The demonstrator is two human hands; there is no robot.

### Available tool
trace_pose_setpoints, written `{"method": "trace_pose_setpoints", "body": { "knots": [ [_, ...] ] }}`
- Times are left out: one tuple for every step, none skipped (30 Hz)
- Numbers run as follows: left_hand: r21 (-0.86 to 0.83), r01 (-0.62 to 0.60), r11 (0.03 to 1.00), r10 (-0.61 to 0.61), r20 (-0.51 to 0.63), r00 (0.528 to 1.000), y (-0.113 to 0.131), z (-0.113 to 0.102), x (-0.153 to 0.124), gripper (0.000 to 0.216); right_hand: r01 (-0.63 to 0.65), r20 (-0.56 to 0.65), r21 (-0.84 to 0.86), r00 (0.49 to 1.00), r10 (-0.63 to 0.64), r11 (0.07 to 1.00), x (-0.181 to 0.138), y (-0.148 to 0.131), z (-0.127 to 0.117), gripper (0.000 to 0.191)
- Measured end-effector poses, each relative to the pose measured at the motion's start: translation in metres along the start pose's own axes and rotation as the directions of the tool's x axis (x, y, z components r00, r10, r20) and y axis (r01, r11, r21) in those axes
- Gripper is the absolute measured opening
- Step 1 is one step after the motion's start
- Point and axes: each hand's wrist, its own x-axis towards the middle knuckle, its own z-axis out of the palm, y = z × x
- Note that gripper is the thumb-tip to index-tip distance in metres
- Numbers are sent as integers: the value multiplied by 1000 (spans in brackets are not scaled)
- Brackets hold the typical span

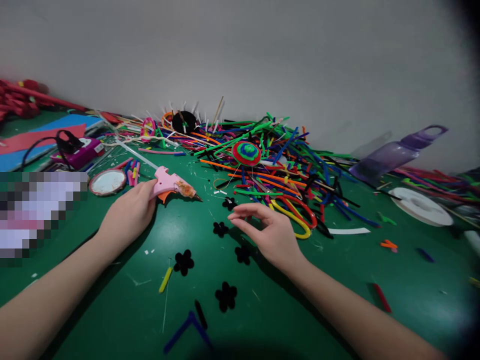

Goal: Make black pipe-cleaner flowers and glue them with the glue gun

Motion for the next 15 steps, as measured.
{"method": "trace_pose_setpoints", "body": {
  "knots": [
    [0, 4, 1000, -4, 4, 1000, 0, 0, 0, 43, -42, -6, 62, 999, 42, 997, 2, -1, 0, 15],
    [2, 9, 1000, -9, 6, 1000, 1, 0, 0, 42, -81, -5, 125, 997, 82, 989, 3, -2, 0, 18],
    [4, 13, 1000, -13, 5, 1000, 0, 0, 0, 42, -119, 2, 184, 993, 121, 976, 4, -3, 0, 20],
    [7, 14, 1000, -14, 2, 1000, 0, 0, 0, 42, -155, 8, 236, 988, 157, 959, 5, -3, 1, 21],
    [10, 12, 1000, -12, 0, 1000, 0, 1, 0, 43, -188, 15, 278, 981, 192, 942, 5, -3, 1, 23],
    [13, 9, 1000, -9, -5, 1000, -1, 1, 0, 43, -218, 21, 310, 975, 223, 925, 5, -2, 2, 25],
    [14, 3, 1000, -3, -12, 1000, -1, 2, 0, 44, -243, 24, 334, 968, 250, 911, 5, -2, 3, 26],
    [13, -5, 1000, 5, -16, 1000, -2, 2, 0, 44, -263, 25, 353, 962, 272, 898, 5, -2, 3, 28],
    [9, -13, 1000, 13, -18, 1000, -2, 2, -1, 43, -280, 26, 367, 956, 292, 887, 5, -3, 4, 29],
    [5, -18, 1000, 18, -17, 1000, -2, 2, -1, 43, -295, 28, 378, 951, 307, 878, 6, -4, 5, 30],
    [2, -17, 1000, 17, -17, 1000, -2, 2, 0, 42, -305, 31, 385, 948, 318, 871, 6, -6, 6, 30],
    [-1, -11, 1000, 11, -12, 1000, -3, 2, 0, 42, -311, 35, 388, 946, 323, 867, 7, -8, 7, 30],
    [0, -3, 1000, 3, -3, 1000, -3, 2, 0, 41, -315, 44, 382, 945, 323, 869, 8, -12, 7, 29],
    [2, 4, 1000, -4, 7, 1000, -3, 2, 0, 41, -316, 59, 362, 947, 317, 877, 10, -15, 8, 28],
    [5, 9, 1000, -9, 16, 1000, -3, 3, 0, 41, -312, 84, 323, 950, 301, 894, 12, -20, 9, 26]
  ]
}}
